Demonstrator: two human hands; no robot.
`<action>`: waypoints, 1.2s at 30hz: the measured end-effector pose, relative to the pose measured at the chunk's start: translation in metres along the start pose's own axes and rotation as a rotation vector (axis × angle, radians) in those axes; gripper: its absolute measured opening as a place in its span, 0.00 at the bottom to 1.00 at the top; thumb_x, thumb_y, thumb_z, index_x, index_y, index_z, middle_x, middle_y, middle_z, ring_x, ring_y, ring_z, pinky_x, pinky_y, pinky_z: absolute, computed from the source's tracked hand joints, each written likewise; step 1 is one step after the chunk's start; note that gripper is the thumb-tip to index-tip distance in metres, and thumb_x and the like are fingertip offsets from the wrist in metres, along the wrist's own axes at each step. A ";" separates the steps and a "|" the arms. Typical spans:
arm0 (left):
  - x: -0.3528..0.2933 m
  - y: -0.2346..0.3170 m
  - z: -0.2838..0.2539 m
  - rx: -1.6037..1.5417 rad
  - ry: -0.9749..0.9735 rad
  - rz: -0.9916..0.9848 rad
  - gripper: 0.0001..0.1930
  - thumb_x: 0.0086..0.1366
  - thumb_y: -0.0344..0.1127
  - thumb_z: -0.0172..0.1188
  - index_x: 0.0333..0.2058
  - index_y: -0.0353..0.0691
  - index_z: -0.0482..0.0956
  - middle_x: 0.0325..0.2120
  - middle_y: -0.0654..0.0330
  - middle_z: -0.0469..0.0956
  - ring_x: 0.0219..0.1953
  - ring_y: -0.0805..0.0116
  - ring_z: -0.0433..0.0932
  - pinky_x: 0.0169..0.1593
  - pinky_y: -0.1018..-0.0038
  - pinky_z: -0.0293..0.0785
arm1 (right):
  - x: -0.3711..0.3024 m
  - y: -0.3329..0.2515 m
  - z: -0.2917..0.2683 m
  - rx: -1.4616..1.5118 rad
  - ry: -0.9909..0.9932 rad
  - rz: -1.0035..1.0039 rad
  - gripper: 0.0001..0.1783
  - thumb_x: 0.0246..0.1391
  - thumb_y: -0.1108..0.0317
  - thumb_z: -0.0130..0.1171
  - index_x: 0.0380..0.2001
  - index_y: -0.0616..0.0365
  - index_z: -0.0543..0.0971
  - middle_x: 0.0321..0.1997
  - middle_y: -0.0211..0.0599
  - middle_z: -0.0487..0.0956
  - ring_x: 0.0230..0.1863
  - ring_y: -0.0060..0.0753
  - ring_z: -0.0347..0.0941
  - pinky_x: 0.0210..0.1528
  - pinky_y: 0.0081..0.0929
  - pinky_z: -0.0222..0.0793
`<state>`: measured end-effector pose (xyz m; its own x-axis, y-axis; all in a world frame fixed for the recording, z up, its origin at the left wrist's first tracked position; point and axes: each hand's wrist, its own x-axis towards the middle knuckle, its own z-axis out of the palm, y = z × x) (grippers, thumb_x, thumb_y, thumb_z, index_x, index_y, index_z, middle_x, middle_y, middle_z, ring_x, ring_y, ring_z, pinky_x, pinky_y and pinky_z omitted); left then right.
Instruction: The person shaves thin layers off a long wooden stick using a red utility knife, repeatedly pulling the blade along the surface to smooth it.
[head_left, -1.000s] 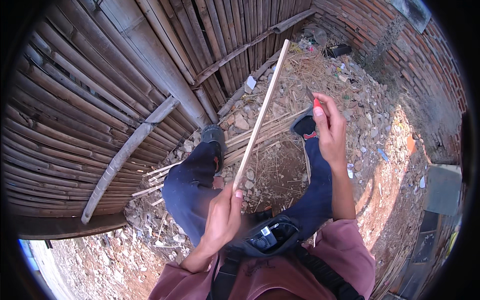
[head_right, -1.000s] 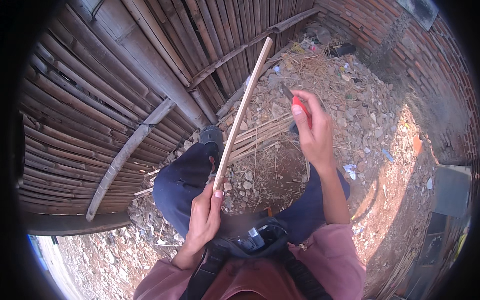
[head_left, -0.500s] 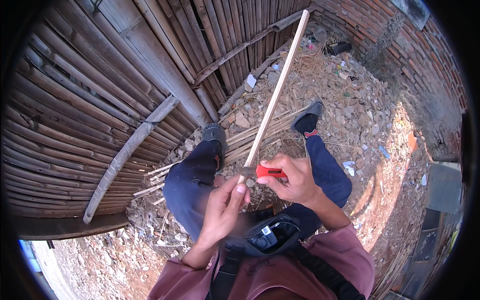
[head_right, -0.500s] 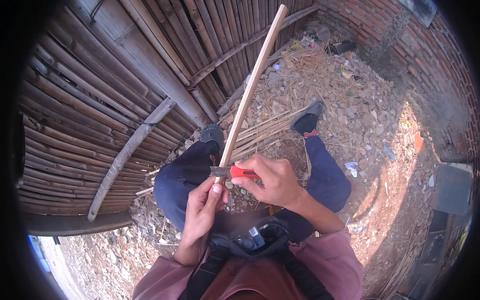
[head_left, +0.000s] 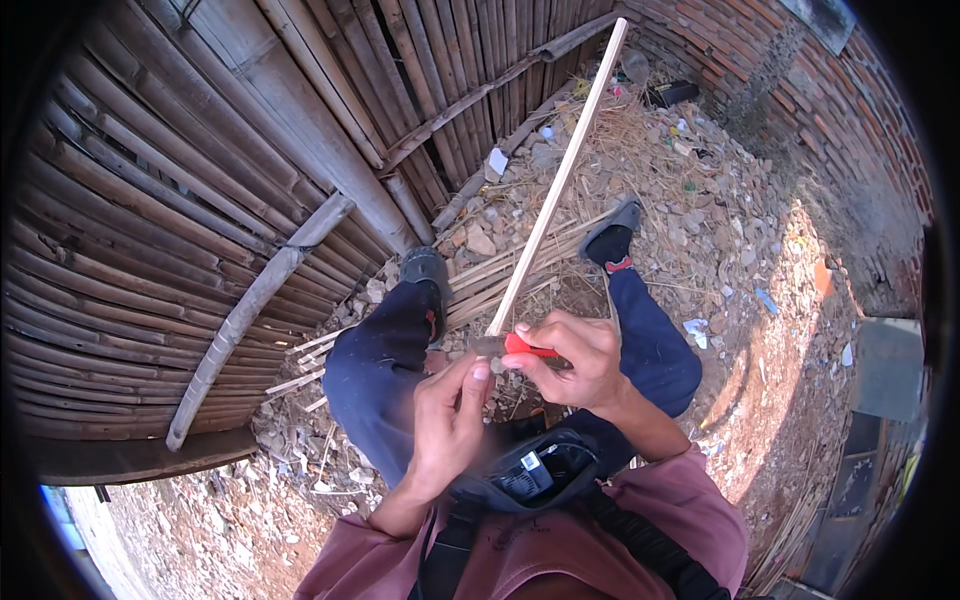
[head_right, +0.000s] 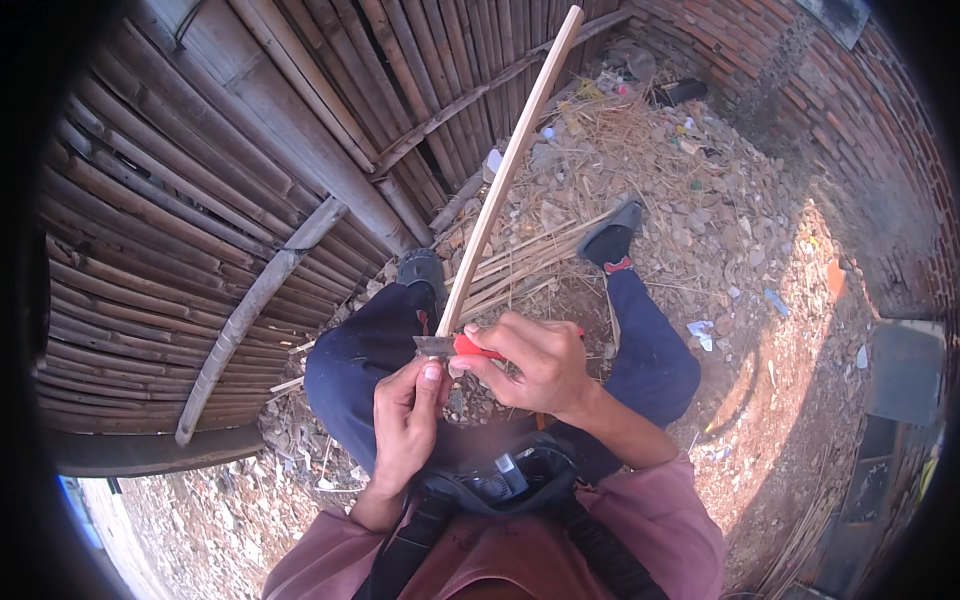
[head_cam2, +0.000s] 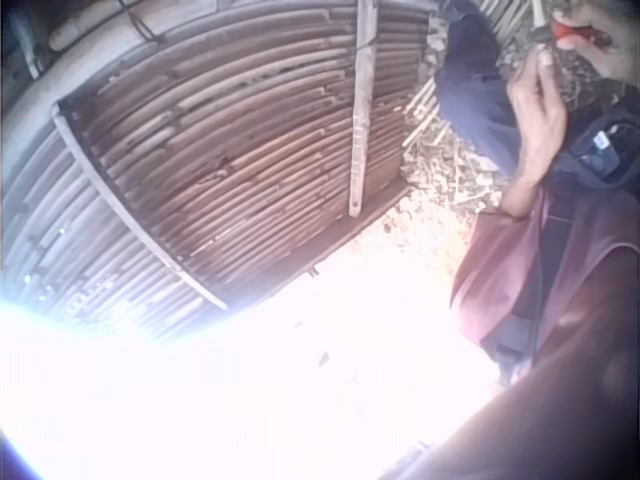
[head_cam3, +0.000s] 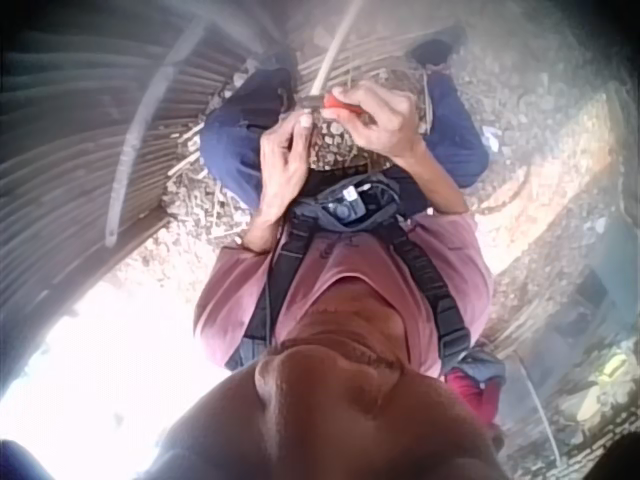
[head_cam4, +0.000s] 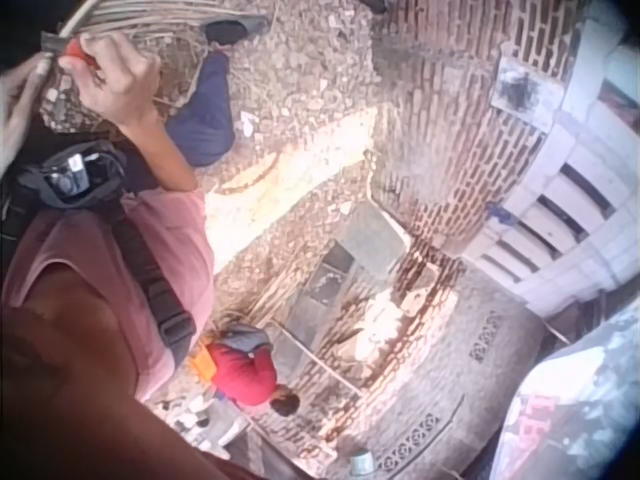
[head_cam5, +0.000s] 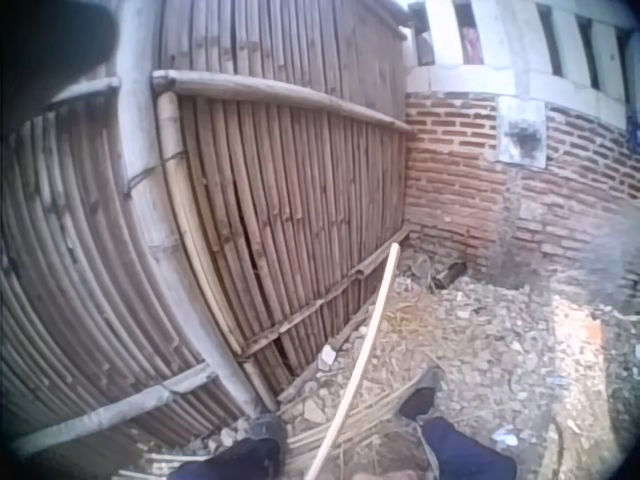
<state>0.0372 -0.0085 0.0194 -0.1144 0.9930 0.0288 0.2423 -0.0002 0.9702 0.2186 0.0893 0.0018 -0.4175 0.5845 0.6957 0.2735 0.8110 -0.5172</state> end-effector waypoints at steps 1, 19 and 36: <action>0.000 -0.001 0.001 0.008 0.009 0.011 0.12 0.81 0.34 0.52 0.41 0.32 0.80 0.22 0.60 0.72 0.24 0.72 0.69 0.31 0.71 0.67 | 0.001 0.000 0.000 -0.012 0.010 -0.007 0.17 0.51 0.58 0.80 0.38 0.55 0.86 0.26 0.30 0.81 0.21 0.30 0.79 0.22 0.28 0.72; -0.043 -0.021 -0.004 0.015 -0.078 -0.062 0.18 0.83 0.38 0.49 0.55 0.33 0.84 0.20 0.71 0.66 0.22 0.82 0.62 0.27 0.78 0.60 | 0.031 0.092 -0.063 -0.001 0.450 0.471 0.11 0.65 0.68 0.70 0.36 0.64 0.78 0.34 0.39 0.86 0.36 0.21 0.81 0.38 0.21 0.75; -0.009 -0.020 -0.014 -0.451 -0.113 -0.304 0.22 0.86 0.46 0.43 0.37 0.37 0.77 0.23 0.73 0.64 0.24 0.84 0.59 0.28 0.81 0.57 | -0.007 0.003 0.005 0.122 -0.109 0.122 0.18 0.56 0.56 0.77 0.37 0.57 0.82 0.33 0.35 0.87 0.29 0.37 0.86 0.27 0.32 0.78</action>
<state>0.0197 -0.0192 0.0034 -0.0043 0.9628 -0.2700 -0.2246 0.2622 0.9385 0.2181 0.0870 -0.0072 -0.4806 0.6664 0.5701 0.2236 0.7217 -0.6551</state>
